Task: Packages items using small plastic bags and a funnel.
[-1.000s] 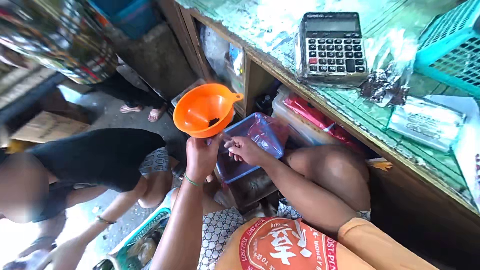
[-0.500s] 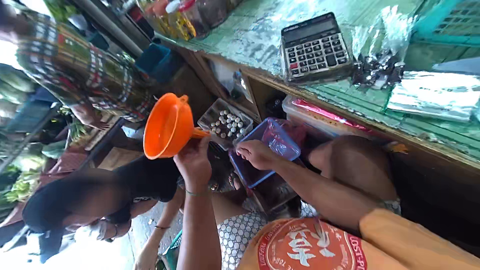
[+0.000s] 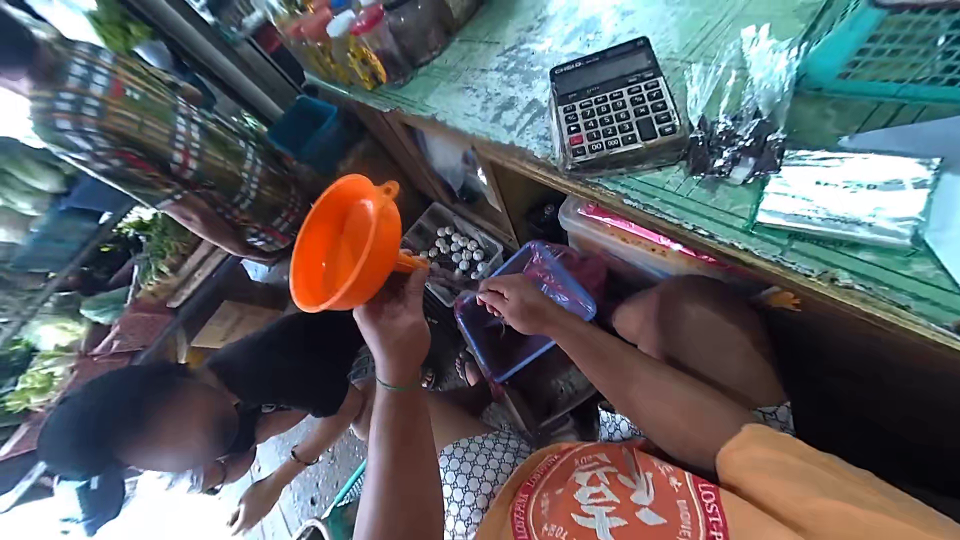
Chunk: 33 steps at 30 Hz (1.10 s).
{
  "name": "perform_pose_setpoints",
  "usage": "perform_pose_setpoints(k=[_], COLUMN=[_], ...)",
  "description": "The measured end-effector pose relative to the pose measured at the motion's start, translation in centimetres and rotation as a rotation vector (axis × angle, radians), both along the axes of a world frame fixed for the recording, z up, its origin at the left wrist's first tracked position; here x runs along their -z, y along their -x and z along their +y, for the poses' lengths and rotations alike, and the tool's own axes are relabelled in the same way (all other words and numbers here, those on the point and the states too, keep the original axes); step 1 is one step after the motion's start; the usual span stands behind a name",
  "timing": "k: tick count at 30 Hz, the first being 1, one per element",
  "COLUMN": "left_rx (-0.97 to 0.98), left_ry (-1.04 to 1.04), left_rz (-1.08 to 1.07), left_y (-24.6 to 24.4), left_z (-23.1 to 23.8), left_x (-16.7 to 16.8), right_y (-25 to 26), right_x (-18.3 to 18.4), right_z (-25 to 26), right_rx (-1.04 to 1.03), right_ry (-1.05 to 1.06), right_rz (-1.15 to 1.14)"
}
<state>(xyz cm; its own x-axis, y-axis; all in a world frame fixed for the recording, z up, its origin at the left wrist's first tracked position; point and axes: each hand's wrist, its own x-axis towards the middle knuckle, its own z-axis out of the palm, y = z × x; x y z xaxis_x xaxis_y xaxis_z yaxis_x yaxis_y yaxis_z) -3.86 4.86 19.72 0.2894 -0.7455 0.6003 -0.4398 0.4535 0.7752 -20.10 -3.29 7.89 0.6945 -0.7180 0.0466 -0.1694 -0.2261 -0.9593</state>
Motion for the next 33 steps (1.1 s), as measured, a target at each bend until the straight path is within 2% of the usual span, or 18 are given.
perform_pose_setpoints(k=[2, 9, 17, 22, 24, 26, 28, 30, 31, 33], left_rx=[0.0, -0.001, -0.003, 0.023, 0.046, 0.099, 0.159, 0.15, 0.14, 0.131], left_ry=[-0.027, -0.021, -0.081, -0.138, -0.194, -0.267, -0.361, -0.499, -0.579, -0.723], left_rz=[-0.014, -0.013, -0.009, 0.004, -0.024, -0.048, -0.053, -0.064, -0.082, -0.137], left_y=[0.2, 0.2, 0.6, 0.2, -0.2, -0.7, -1.6, -2.2, -2.5, -2.7], left_z=[0.3, 0.0, 0.4, 0.3, 0.5, 0.5, 0.4, 0.2, 0.0, -0.4], left_x=[0.6, 0.3, 1.8, 2.2, 2.7, 4.3, 7.1, 10.5, 12.2, 15.6], right_y=[0.2, 0.5, 0.6, 1.4, 2.4, 3.7, 4.9, 5.7, 5.8, 5.2], right_x=[0.8, 0.1, 2.3, 2.0, 0.5, -1.1, -2.7, -3.5, -3.5, -2.3], right_z=[0.5, -0.1, 0.0, -1.1, -1.5, -1.5, -1.5, -1.5, -1.5, -1.3], right_rx=[-0.003, -0.063, -0.095, -0.172, -0.076, 0.117, 0.273, 0.256, 0.207, 0.143], right_ry=[-0.038, -0.131, -0.176, -0.192, -0.107, -0.002, 0.091, 0.13, 0.135, 0.164], right_rz=[-0.011, -0.079, 0.011, 0.152, 0.186, 0.09, -0.12, -0.301, -0.295, -0.079])
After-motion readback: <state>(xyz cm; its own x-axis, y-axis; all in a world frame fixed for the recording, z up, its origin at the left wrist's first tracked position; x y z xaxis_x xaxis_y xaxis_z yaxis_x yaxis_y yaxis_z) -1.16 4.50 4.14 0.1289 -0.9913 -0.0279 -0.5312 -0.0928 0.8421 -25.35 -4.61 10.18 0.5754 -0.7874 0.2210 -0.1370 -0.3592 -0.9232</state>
